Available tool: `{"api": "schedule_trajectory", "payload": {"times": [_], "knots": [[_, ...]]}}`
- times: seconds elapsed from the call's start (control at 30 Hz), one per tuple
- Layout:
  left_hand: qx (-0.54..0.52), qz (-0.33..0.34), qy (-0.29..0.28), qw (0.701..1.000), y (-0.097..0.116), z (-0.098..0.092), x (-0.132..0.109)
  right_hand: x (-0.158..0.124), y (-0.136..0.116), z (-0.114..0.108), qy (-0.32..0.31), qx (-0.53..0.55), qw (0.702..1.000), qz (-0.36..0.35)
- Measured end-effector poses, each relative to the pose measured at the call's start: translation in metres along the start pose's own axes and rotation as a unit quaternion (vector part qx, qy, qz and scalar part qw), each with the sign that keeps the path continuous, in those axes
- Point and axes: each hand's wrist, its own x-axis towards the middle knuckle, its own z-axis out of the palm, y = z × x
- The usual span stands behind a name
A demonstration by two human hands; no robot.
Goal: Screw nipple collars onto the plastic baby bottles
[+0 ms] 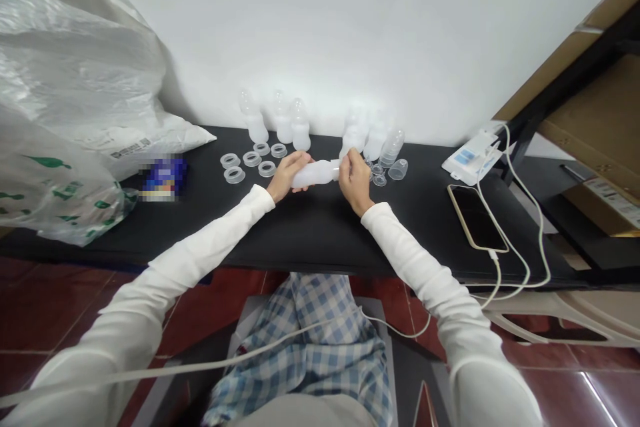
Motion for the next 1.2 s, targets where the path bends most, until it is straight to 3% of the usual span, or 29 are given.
{"api": "schedule_trajectory", "payload": {"times": [0.07, 0.17, 0.33, 0.4, 0.57, 0.77, 0.9, 1.07, 1.2], "knots": [[0.115, 0.1, 0.017, 0.988, -0.002, 0.002, -0.005, 0.002, -0.004, -0.002, 0.001, -0.014, 0.999, 0.04], [0.268, 0.193, -0.004, 0.944, -0.006, 0.007, -0.007, 0.007, -0.004, -0.009, 0.003, -0.032, 0.997, 0.076], [0.437, 0.276, 0.03, 0.855, -0.017, 0.01, 0.002, 0.012, 0.002, -0.014, 0.01, -0.001, 0.998, 0.059], [0.467, 0.28, 0.053, 0.837, -0.021, 0.007, 0.006, 0.01, 0.002, -0.012, -0.01, 0.018, 1.0, 0.021], [0.486, 0.263, 0.066, 0.831, -0.029, -0.001, 0.011, 0.007, -0.005, -0.01, -0.077, -0.019, 0.995, -0.054], [0.507, 0.276, 0.051, 0.815, -0.032, 0.003, 0.014, 0.006, -0.009, -0.015, -0.059, -0.109, 0.992, -0.019], [0.483, 0.267, 0.062, 0.832, -0.034, 0.005, 0.017, 0.003, -0.009, -0.016, -0.063, -0.113, 0.991, -0.021], [0.412, 0.2, 0.127, 0.88, -0.037, 0.012, 0.027, 0.001, -0.008, -0.021, -0.004, -0.091, 0.994, -0.06], [0.428, 0.096, 0.171, 0.882, -0.041, 0.019, 0.045, 0.001, -0.005, -0.024, 0.029, -0.095, 0.993, -0.071]]}}
